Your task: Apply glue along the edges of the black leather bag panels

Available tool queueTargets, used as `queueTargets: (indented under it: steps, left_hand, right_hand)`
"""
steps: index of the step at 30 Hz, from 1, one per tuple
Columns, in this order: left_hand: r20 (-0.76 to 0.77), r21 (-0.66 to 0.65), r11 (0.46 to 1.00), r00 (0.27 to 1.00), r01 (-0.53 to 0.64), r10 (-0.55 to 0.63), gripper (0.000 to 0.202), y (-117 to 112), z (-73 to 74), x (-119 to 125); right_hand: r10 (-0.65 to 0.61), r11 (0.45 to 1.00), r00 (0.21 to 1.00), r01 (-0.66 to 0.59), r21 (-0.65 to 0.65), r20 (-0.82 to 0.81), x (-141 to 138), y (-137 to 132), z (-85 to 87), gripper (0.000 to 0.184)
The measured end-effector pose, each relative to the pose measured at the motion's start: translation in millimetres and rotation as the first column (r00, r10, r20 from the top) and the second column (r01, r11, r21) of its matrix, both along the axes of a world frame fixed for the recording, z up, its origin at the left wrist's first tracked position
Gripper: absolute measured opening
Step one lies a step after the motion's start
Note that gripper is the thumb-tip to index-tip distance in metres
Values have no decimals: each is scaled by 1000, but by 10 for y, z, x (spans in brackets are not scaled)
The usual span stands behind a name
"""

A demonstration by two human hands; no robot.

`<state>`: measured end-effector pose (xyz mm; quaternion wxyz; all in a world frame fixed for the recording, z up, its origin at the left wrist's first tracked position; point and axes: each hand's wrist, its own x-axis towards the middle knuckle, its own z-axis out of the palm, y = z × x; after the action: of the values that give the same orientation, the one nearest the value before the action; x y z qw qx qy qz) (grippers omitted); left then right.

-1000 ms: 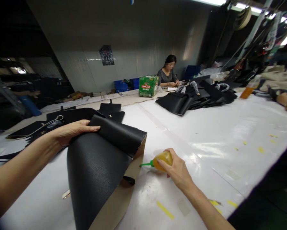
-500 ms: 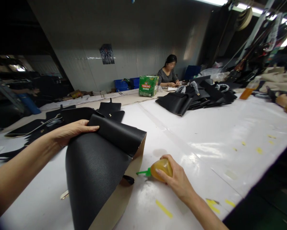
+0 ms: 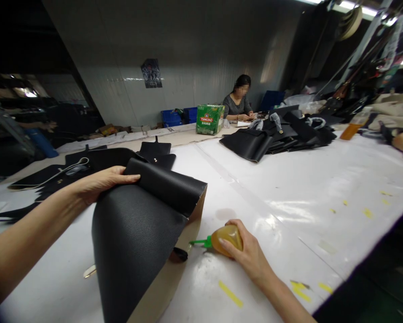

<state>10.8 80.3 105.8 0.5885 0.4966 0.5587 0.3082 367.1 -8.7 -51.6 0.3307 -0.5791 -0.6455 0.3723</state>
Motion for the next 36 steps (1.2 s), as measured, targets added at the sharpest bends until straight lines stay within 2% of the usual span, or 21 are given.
queueTargets:
  steps: [4, 10, 16, 22, 28, 32, 34, 36]
  left_hand:
    - [-2, -2, 1000, 1000, 9, -9, 25, 9, -11, 4]
    - [12, 5, 1000, 1000, 12, -12, 27, 40, -32, -23]
    - [14, 8, 1000, 1000, -1, 1, 27, 33, -31, -3]
    - [23, 7, 1000, 1000, 9, -9, 26, 43, -43, -28]
    - [15, 12, 1000, 1000, 0, 0, 27, 49, -33, -28]
    - [23, 5, 1000, 1000, 14, -14, 26, 43, -43, -43]
    - [27, 3, 1000, 999, 21, -21, 25, 35, -53, -55]
    - [32, 1, 1000, 999, 23, -23, 24, 15, -59, -63]
  right_hand:
    - [-105, 992, 993, 101, 77, 53, 41, 79, -5, 40]
    - [85, 996, 996, -85, -14, -7, 55, -8, 13, 38]
    - [-83, 994, 995, 78, 79, 60, 115, 76, -6, 38]
    - [10, 999, 998, -12, 38, 67, 101, -7, 35, 38]
    - [-54, 995, 995, 47, 85, 83, 100, 30, 31, 39]
    - [40, 999, 999, -41, 17, 37, 74, -36, 38, 39]
    - [10, 1000, 1000, -10, 7, 18, 71, -50, 18, 40]
    - [-83, 996, 996, 83, 14, 22, 73, -40, -7, 42]
